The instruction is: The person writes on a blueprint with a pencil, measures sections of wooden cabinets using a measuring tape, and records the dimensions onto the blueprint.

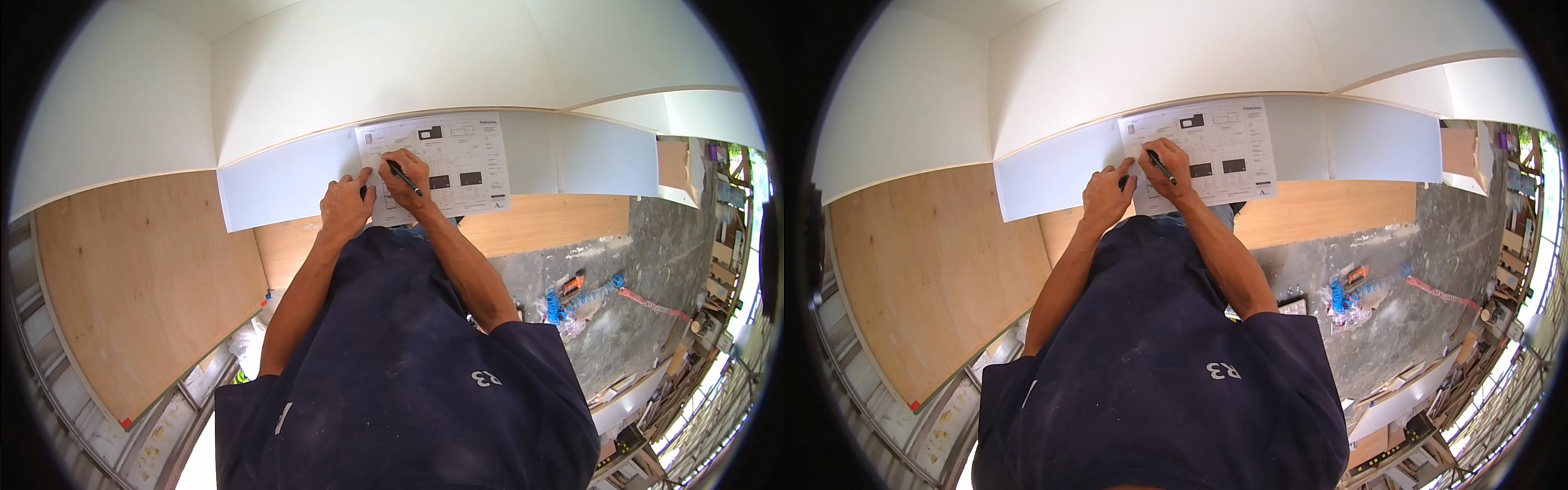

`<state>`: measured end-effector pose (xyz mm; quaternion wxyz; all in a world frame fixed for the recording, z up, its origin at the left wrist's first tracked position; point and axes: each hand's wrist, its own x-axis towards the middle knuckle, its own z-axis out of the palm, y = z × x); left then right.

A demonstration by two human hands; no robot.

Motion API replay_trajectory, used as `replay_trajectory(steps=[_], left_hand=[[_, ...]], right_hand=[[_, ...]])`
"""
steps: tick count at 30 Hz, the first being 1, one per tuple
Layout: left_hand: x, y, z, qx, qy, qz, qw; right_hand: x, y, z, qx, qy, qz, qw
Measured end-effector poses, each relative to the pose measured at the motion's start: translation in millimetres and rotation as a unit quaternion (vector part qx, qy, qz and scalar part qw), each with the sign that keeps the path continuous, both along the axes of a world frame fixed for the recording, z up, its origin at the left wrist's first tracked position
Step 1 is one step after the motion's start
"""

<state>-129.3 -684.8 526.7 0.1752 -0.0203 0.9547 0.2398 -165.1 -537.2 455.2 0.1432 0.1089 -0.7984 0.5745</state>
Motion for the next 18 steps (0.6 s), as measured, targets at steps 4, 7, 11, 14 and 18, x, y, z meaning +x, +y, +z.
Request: replay_trajectory(steps=[4, 7, 11, 14, 18], left_hand=[[-0.4, -0.9, 1.5, 0.001, -0.001, 0.001, 1.0], [-0.5, -0.9, 1.4, 0.001, -0.001, 0.0, 1.0], [-1.1, -0.6, 4.1, 0.004, -0.01, 0.002, 1.0], [-1.0, -0.9, 2.0, -0.001, -0.004, 0.003, 1.0], [-1.1, -0.5, 2.6, 0.002, -0.005, 0.004, 1.0]], right_hand=[[-1.1, -0.2, -3.3, 0.003, -0.012, -0.007, 1.0], [-0.7, 0.6, -1.9, 0.007, -0.015, -0.008, 1.0], [-0.6, -0.7, 0.3, 0.003, -0.007, -0.011, 1.0], [-0.5, -0.3, 0.9, 0.008, -0.001, -0.017, 1.0], [-0.6, 0.0, -1.2, 0.002, -0.009, -0.015, 1.0]])
